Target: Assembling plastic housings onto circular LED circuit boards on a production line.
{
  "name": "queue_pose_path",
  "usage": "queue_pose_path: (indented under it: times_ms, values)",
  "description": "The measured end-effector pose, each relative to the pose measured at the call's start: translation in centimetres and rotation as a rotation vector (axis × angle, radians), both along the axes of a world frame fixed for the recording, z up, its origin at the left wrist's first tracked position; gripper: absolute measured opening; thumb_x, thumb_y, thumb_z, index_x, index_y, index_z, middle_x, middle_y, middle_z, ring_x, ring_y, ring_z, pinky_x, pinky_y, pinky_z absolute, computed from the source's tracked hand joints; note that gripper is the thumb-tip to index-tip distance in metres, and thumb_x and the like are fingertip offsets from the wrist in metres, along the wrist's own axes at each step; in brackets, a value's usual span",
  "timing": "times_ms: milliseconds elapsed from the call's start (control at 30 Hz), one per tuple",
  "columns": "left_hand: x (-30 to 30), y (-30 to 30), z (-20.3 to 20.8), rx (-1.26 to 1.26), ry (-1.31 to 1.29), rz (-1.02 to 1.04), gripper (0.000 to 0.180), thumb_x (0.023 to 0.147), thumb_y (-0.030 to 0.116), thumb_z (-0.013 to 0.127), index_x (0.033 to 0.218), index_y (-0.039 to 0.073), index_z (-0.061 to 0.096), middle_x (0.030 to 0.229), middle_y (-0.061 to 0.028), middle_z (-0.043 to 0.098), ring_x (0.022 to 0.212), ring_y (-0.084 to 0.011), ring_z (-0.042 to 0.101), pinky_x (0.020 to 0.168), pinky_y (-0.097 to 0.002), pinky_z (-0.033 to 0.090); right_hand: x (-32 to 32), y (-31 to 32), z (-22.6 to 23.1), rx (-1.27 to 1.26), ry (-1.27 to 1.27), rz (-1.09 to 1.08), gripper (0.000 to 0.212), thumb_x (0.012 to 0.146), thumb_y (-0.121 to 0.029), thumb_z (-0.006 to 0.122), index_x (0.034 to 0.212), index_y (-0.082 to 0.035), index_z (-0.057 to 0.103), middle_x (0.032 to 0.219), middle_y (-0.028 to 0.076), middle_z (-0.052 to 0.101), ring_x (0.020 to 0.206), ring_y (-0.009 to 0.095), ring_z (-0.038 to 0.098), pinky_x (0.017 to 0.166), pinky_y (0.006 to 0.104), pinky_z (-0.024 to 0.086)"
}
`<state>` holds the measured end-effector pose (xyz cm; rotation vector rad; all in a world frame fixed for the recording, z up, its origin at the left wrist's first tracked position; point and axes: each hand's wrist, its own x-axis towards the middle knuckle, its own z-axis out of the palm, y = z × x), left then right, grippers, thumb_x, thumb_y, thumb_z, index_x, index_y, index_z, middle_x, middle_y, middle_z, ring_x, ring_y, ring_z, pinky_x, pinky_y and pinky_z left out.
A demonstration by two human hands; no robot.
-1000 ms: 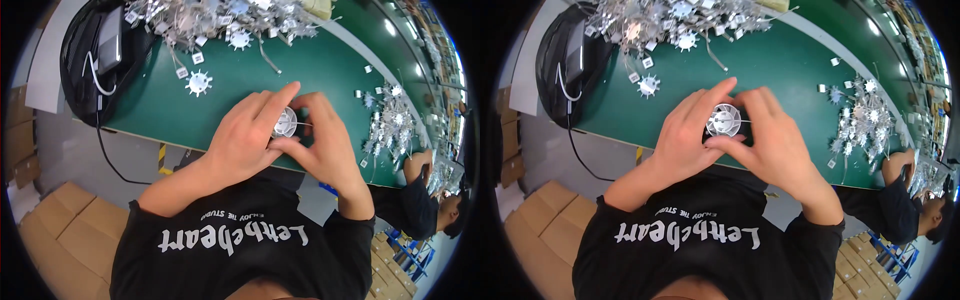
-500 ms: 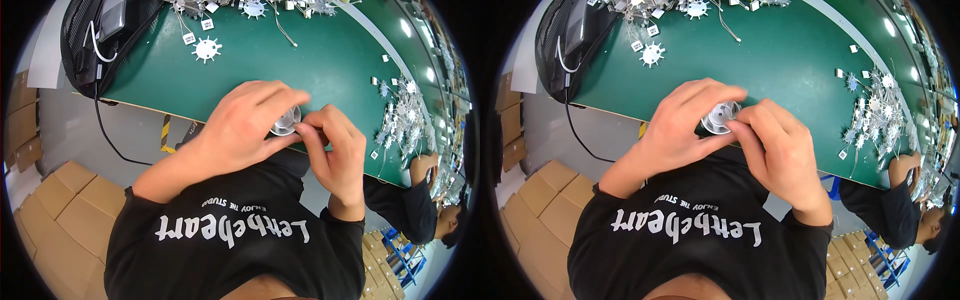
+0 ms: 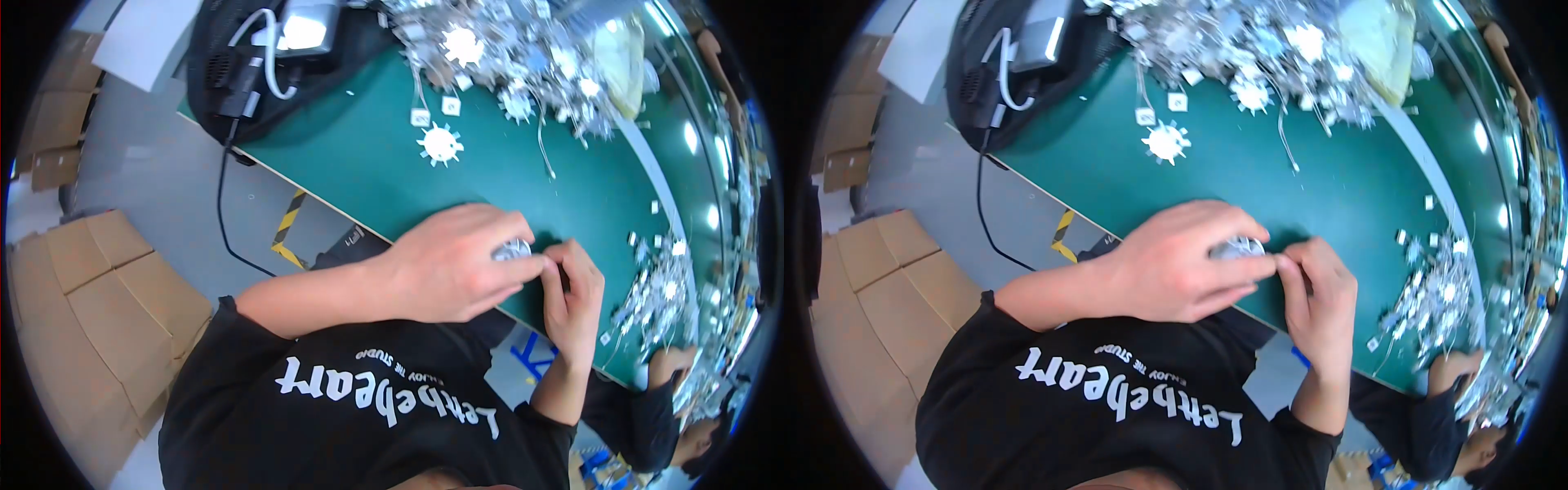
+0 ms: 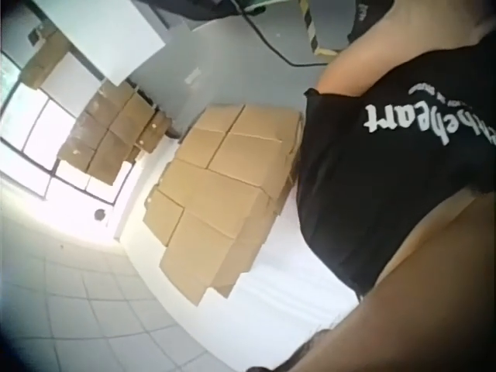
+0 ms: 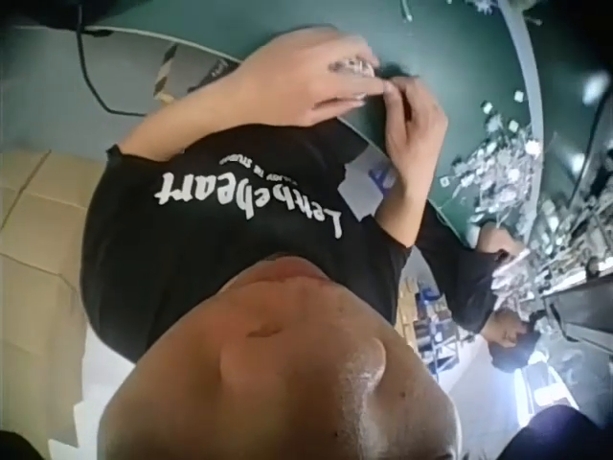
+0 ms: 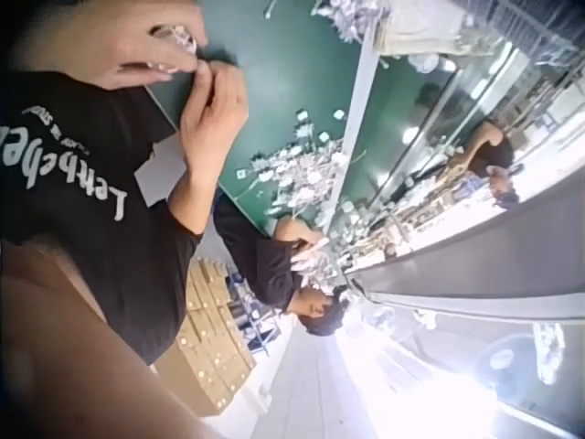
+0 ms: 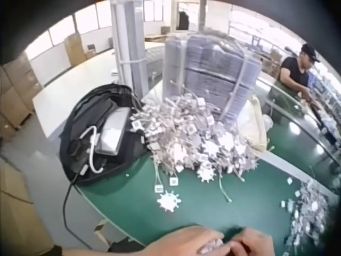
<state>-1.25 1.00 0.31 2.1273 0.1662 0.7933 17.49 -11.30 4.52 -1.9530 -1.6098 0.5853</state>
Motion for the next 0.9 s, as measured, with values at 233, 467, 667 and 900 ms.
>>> queue_pose_path:
  times_ms: [233, 467, 667, 900]
  values:
    - [-0.4, -0.3, -0.3, 0.073, -0.004, 0.053, 0.021, 0.086, 0.01, 0.08, 0.106, 0.007, 0.072, 0.112, -0.0124, 0.064, 0.098, -0.0309, 0.069, 0.084, -0.0417, 0.058, -0.5, 8.5, 2.8, 0.441, -0.373, 0.276, 0.025, 0.088, 0.006, 0.072, 0.112, -0.001, 0.073, 0.109, 0.014, 0.07, 0.092, 0.028, 0.071, 0.078, 0.0359, 0.055]
    - [0.0, -0.1, -0.7, 0.096, -0.053, 0.05, 0.021, 0.087, 0.011, 0.08, 0.105, 0.006, 0.071, 0.112, -0.013, 0.064, 0.098, -0.0311, 0.069, 0.084, -0.0416, 0.058, -5.0, 19.1, 2.9, 0.451, -0.993, 0.775, 0.037, 0.081, -0.012, 0.07, 0.117, -0.007, 0.075, 0.118, 0.01, 0.069, 0.101, 0.024, 0.069, 0.082, 0.0367, 0.057]
    - [-0.4, -0.1, -0.8, 0.084, -0.05, 0.034, 0.022, 0.087, 0.012, 0.08, 0.106, 0.004, 0.071, 0.113, -0.0137, 0.063, 0.099, -0.032, 0.069, 0.085, -0.0416, 0.059, -5.2, 20.0, 2.8, 0.404, -0.899, 0.76, 0.038, 0.08, -0.01, 0.072, 0.118, -0.006, 0.075, 0.117, 0.009, 0.07, 0.105, 0.026, 0.067, 0.086, 0.0378, 0.057]
    - [-0.6, -0.3, -1.1, 0.087, -0.06, 0.028, 0.023, 0.087, 0.011, 0.08, 0.107, 0.004, 0.071, 0.113, -0.0149, 0.064, 0.103, -0.0322, 0.07, 0.086, -0.0418, 0.059, -4.4, 23.7, 4.4, 0.596, -0.723, 0.532, 0.034, 0.088, -0.012, 0.078, 0.122, -0.008, 0.075, 0.118, 0.01, 0.071, 0.108, 0.03, 0.067, 0.092, 0.0415, 0.057]
